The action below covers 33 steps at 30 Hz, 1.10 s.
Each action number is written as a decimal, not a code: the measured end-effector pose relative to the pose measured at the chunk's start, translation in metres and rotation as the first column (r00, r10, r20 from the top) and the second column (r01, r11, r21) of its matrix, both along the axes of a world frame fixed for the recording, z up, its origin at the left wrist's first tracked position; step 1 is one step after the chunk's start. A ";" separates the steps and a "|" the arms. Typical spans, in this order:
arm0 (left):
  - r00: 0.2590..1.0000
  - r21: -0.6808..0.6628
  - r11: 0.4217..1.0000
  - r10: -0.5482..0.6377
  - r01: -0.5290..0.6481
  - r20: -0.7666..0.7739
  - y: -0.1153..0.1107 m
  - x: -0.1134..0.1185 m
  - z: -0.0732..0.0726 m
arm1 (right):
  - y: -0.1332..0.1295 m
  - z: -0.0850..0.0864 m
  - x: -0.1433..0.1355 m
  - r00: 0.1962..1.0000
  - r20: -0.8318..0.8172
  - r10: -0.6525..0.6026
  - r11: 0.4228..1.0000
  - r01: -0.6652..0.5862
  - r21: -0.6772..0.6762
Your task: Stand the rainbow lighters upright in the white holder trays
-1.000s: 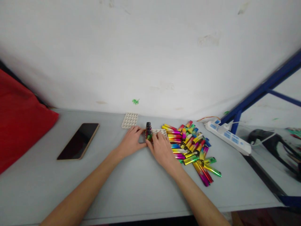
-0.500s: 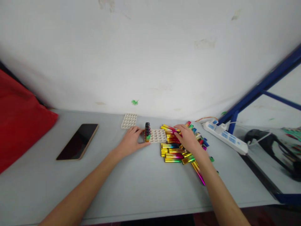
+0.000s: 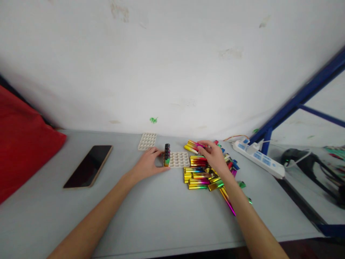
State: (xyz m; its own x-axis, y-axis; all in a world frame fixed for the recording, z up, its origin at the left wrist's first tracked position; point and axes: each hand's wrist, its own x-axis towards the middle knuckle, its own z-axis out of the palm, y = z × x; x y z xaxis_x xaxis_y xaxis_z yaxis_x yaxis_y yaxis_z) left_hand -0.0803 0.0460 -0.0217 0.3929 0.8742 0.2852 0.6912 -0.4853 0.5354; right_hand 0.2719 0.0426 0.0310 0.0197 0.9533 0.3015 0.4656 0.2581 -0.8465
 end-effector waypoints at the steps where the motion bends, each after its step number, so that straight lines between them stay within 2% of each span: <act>1: 1.000 -0.013 1.000 -0.007 0.007 -0.002 0.000 -0.001 0.003 | 0.000 0.001 -0.007 0.989 -0.149 -0.013 1.000 0.010 -0.025; 3: 1.000 -0.037 0.999 -0.022 0.021 -0.016 -0.001 -0.004 0.008 | 0.000 0.006 -0.026 0.910 -0.414 -0.018 0.998 -0.009 -0.062; 5: 0.999 -0.048 0.998 -0.038 0.036 -0.032 -0.002 -0.007 0.013 | 0.001 0.012 -0.045 0.808 -0.589 0.012 0.995 -0.068 -0.073; 7: 0.997 -0.051 0.997 -0.058 0.056 -0.042 -0.003 -0.010 0.016 | 0.000 0.015 -0.063 0.752 -0.656 0.073 0.986 -0.153 -0.066; 9: 0.996 -0.059 0.995 -0.078 0.075 -0.041 -0.003 -0.012 0.018 | -0.003 0.013 -0.078 0.734 -0.664 0.144 0.967 -0.246 -0.062; 11: 0.995 -0.071 0.994 -0.090 0.088 -0.036 -0.003 -0.014 0.018 | -0.008 0.005 -0.089 0.738 -0.644 0.202 0.941 -0.329 -0.081; 13: 0.995 -0.076 0.993 -0.093 0.091 -0.031 -0.003 -0.015 0.018 | -0.015 -0.005 -0.098 0.785 -0.576 0.227 0.929 -0.352 -0.113; 16: 0.995 -0.065 0.993 -0.096 0.094 -0.024 -0.004 -0.015 0.018 | -0.025 -0.016 -0.104 0.905 -0.378 0.195 0.961 -0.253 -0.112; 19: 0.995 -0.061 0.994 -0.095 0.094 -0.013 -0.005 -0.014 0.016 | -0.029 -0.020 -0.105 0.970 -0.202 0.133 0.982 -0.156 -0.105; 22: 0.996 -0.060 0.995 -0.083 0.082 -0.010 -0.006 -0.013 0.014 | -0.027 -0.021 -0.104 0.988 -0.124 0.095 0.984 -0.112 -0.136; 27: 0.997 -0.043 0.996 -0.075 0.074 -0.028 -0.006 -0.012 0.013 | -0.024 -0.025 -0.105 0.988 -0.108 0.111 0.978 -0.128 -0.167; 33: 0.996 -0.042 0.995 -0.087 0.087 -0.011 -0.007 -0.011 0.015 | -0.023 -0.027 -0.105 0.988 -0.082 0.133 0.985 -0.141 -0.097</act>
